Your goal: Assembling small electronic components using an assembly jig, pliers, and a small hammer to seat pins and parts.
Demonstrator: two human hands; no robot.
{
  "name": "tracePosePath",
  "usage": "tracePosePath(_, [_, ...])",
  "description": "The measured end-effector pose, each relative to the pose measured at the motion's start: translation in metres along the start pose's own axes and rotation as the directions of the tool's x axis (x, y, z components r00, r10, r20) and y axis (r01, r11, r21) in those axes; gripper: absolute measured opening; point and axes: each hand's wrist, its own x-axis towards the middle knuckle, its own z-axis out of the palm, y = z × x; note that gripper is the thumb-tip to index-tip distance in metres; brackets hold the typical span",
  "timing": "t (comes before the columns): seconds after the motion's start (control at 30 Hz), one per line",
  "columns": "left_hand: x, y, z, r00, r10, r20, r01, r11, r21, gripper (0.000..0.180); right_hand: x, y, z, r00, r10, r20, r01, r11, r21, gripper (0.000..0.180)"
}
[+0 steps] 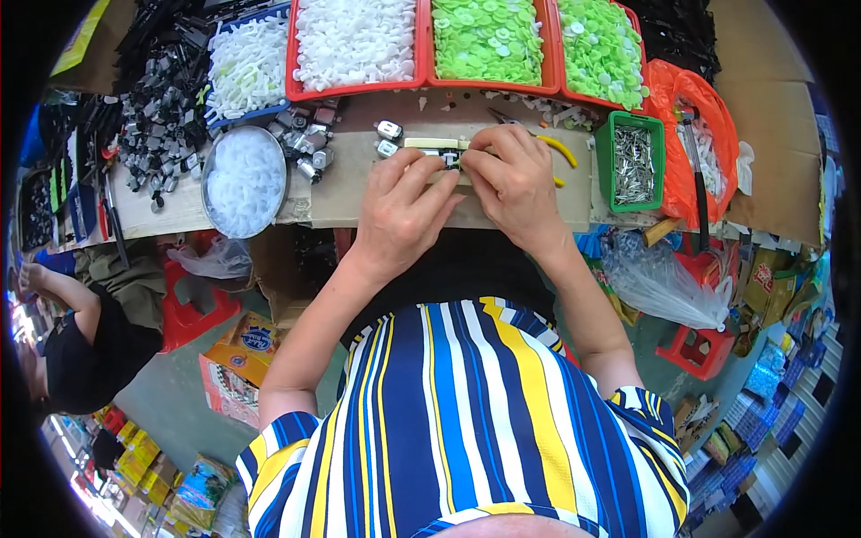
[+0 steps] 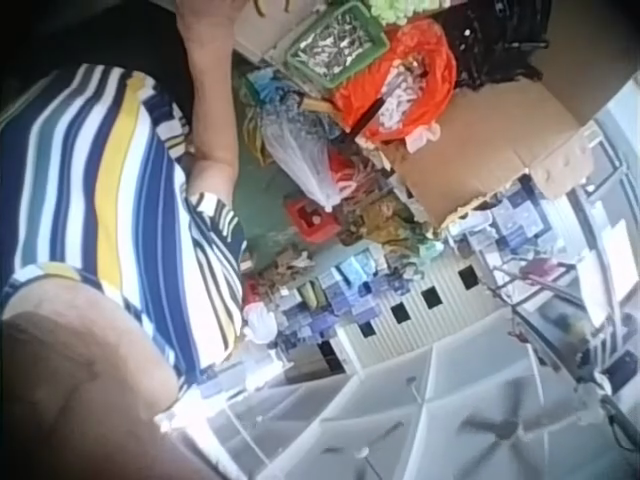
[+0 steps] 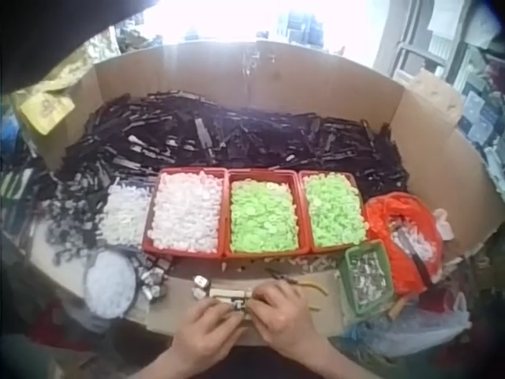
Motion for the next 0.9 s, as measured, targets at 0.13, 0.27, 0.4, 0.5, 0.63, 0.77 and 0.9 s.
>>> tracePosePath(0.13, [-0.005, -0.002, 0.003, 0.994, 0.073, 0.077, -0.085, 0.981, 0.173, 0.034, 0.004, 0.001, -0.003, 0.999, -0.014, 0.037, 0.014, 1.0, -0.013, 0.008])
tracePosePath(0.27, [-0.006, -0.005, 0.0, 0.969, 0.15, 0.198, -0.215, 0.905, 0.366, 0.034, 0.011, 0.008, -0.008, 0.99, -0.101, 0.101, 0.101, 0.995, 0.001, 0.005])
tracePosePath(0.4, [-0.001, 0.0, -0.002, 0.966, 0.186, 0.182, -0.249, 0.864, 0.438, 0.032, 0.011, 0.009, -0.008, 0.982, -0.141, 0.128, 0.139, 0.99, 0.026, 0.004])
tracePosePath(0.5, [0.003, 0.006, -0.003, 0.961, 0.184, 0.207, -0.266, 0.819, 0.508, 0.032, 0.008, 0.008, -0.008, 0.983, -0.152, 0.105, 0.154, 0.988, -0.01, 0.006])
tracePosePath(0.63, [0.002, 0.01, -0.003, 0.946, 0.165, 0.277, -0.296, 0.789, 0.539, 0.027, 0.002, 0.009, -0.005, 0.983, -0.159, 0.089, 0.163, 0.986, -0.037, 0.009])
tracePosePath(0.77, [0.002, 0.01, 0.001, 0.96, 0.147, 0.238, -0.248, 0.841, 0.48, 0.028, -0.001, 0.009, -0.005, 0.983, -0.165, 0.08, 0.169, 0.985, -0.033, 0.011])
tracePosePath(0.9, [0.01, 0.006, -0.001, 0.964, 0.158, 0.216, -0.231, 0.898, 0.374, 0.027, -0.003, 0.016, -0.015, 0.989, -0.114, 0.09, 0.107, 0.991, 0.078, 0.013])
